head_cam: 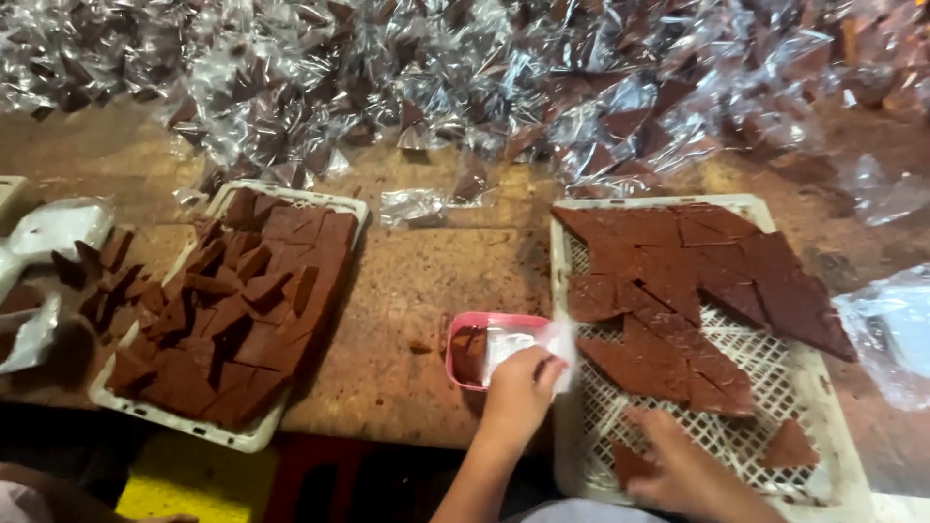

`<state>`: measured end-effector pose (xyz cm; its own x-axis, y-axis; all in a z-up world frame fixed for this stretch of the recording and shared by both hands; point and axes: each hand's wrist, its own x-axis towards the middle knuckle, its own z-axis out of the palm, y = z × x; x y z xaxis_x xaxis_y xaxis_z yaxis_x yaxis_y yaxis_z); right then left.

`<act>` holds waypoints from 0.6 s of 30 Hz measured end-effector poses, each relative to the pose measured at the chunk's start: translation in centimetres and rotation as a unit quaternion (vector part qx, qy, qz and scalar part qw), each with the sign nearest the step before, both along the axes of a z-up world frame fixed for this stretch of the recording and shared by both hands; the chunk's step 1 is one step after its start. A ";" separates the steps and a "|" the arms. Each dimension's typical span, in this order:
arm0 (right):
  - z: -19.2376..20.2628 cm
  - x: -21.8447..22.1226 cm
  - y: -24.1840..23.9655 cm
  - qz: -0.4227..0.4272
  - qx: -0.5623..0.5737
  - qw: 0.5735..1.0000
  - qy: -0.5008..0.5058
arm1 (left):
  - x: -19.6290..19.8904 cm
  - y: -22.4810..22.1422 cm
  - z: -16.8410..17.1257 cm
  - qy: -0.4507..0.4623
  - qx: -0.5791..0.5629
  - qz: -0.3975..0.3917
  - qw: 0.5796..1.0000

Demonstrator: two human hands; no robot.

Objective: Packaging individual brownie pieces into small plastic bags at a production table.

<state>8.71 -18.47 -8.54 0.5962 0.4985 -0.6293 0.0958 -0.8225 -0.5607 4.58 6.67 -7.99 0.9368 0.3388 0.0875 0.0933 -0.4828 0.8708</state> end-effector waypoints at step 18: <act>10.5 -0.2 2.7 -0.176 0.121 0.966 -0.144 | -3.7 -7.8 7.9 -0.143 0.053 -0.220 0.964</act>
<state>8.52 -15.81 1.91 0.8887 0.3454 -0.3015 0.0156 -0.6801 -0.7329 0.92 -1.15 -0.13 0.9204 -0.1108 0.3751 -0.3767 -0.5084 0.7743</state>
